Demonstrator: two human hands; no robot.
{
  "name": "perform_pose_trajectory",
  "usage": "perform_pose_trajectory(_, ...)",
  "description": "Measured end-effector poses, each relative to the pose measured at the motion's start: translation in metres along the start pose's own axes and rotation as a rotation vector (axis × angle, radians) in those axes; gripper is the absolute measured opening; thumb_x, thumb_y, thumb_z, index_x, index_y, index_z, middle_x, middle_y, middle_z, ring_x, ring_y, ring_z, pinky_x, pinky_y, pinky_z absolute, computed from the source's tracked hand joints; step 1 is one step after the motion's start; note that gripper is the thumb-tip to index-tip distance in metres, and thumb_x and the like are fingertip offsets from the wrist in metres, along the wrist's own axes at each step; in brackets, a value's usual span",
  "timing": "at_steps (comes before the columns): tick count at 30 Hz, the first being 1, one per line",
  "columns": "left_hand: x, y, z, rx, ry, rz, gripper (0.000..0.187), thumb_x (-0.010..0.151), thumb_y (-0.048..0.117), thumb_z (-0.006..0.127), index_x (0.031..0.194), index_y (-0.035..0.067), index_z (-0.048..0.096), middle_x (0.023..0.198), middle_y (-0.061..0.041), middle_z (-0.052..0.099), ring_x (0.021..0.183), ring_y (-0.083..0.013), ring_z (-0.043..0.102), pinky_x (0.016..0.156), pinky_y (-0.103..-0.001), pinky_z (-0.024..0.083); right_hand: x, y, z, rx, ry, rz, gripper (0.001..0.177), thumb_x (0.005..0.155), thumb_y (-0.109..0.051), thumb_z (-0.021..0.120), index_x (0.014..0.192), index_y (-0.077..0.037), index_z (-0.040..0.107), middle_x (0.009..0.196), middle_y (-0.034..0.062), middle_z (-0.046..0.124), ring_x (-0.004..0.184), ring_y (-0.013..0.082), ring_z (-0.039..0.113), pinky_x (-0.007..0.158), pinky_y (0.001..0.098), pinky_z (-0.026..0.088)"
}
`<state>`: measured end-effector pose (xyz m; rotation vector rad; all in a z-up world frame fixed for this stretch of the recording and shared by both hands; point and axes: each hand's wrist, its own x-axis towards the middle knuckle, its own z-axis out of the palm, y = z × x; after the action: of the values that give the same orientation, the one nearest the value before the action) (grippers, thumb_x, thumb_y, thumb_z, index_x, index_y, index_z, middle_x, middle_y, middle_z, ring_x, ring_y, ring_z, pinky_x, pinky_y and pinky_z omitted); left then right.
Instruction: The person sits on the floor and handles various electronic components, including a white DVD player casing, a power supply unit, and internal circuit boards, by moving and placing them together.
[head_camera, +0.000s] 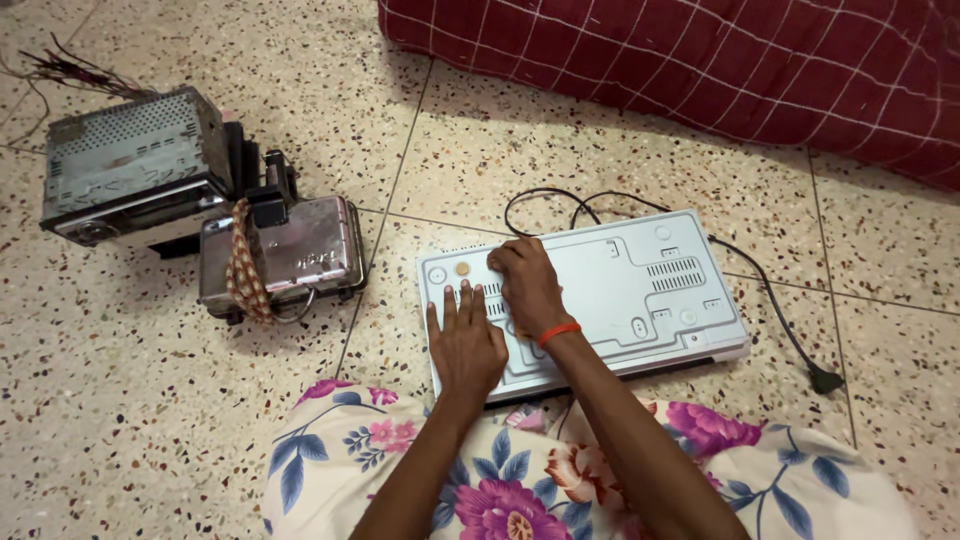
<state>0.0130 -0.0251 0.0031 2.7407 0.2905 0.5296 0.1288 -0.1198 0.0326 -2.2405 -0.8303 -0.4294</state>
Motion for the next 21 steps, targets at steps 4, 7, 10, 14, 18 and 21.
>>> perform_pose_trajectory(4, -0.002, 0.0, -0.001, -0.009, 0.015, -0.009, 0.057, 0.089, 0.024, 0.053, 0.141, 0.002, 0.06, 0.149, -0.016, 0.056, 0.143, -0.0363, 0.045, 0.122, -0.054, 0.022, -0.002, -0.002, 0.0, -0.007, 0.009, 0.024, 0.021, 0.077, 0.009, 0.066, 0.09, -0.006, 0.074, 0.098, 0.0104, 0.069, 0.102, 0.0326, 0.06, 0.088, 0.0411, 0.052)
perform_pose_trajectory(7, 0.0, 0.0, -0.003, -0.007, 0.024, -0.01, 0.056, 0.089, 0.024, 0.053, 0.14, 0.003, 0.061, 0.147, -0.015, 0.058, 0.142, -0.036, 0.047, 0.121, -0.053, 0.024, -0.001, -0.002, -0.002, -0.012, 0.021, 0.032, 0.023, 0.076, 0.009, 0.065, 0.091, -0.006, 0.075, 0.099, 0.0103, 0.069, 0.102, 0.0324, 0.061, 0.088, 0.0406, 0.053)
perform_pose_trajectory(10, -0.001, 0.0, -0.005, -0.019, 0.034, -0.013, 0.054, 0.088, 0.024, 0.054, 0.138, 0.004, 0.063, 0.147, -0.015, 0.059, 0.141, -0.0361, 0.048, 0.121, -0.053, 0.026, -0.002, -0.005, -0.003, -0.018, 0.055, 0.064, 0.02, 0.079, 0.006, 0.067, 0.092, -0.006, 0.075, 0.099, 0.0101, 0.07, 0.102, 0.0319, 0.062, 0.088, 0.0406, 0.053)
perform_pose_trajectory(14, 0.0, 0.0, -0.007, -0.032, 0.043, -0.014, 0.054, 0.088, 0.023, 0.055, 0.138, 0.004, 0.064, 0.147, -0.015, 0.058, 0.141, -0.0361, 0.048, 0.12, -0.053, 0.027, -0.002, -0.004, -0.008, -0.018, 0.069, 0.117, 0.016, 0.084, 0.003, 0.066, 0.092, -0.007, 0.076, 0.1, 0.0111, 0.07, 0.101, 0.0326, 0.061, 0.088, 0.0415, 0.052)
perform_pose_trajectory(18, 0.001, 0.001, -0.007, -0.036, 0.024, -0.024, 0.054, 0.088, 0.023, 0.055, 0.137, 0.004, 0.064, 0.148, -0.015, 0.058, 0.141, -0.0365, 0.047, 0.12, -0.053, 0.027, -0.003, 0.007, -0.009, -0.017, 0.091, 0.124, 0.024, 0.08, 0.007, 0.057, 0.089, -0.007, 0.074, 0.099, 0.0109, 0.071, 0.103, 0.0328, 0.062, 0.093, 0.0425, 0.052)
perform_pose_trajectory(21, 0.0, 0.0, -0.007, -0.039, 0.038, -0.019, 0.054, 0.088, 0.023, 0.055, 0.138, 0.004, 0.064, 0.148, -0.014, 0.058, 0.142, -0.0364, 0.047, 0.121, -0.053, 0.027, -0.007, 0.035, -0.022, -0.01, 0.145, 0.221, 0.022, 0.081, 0.006, 0.058, 0.089, -0.007, 0.074, 0.102, 0.0154, 0.069, 0.103, 0.0351, 0.06, 0.087, 0.0439, 0.051)
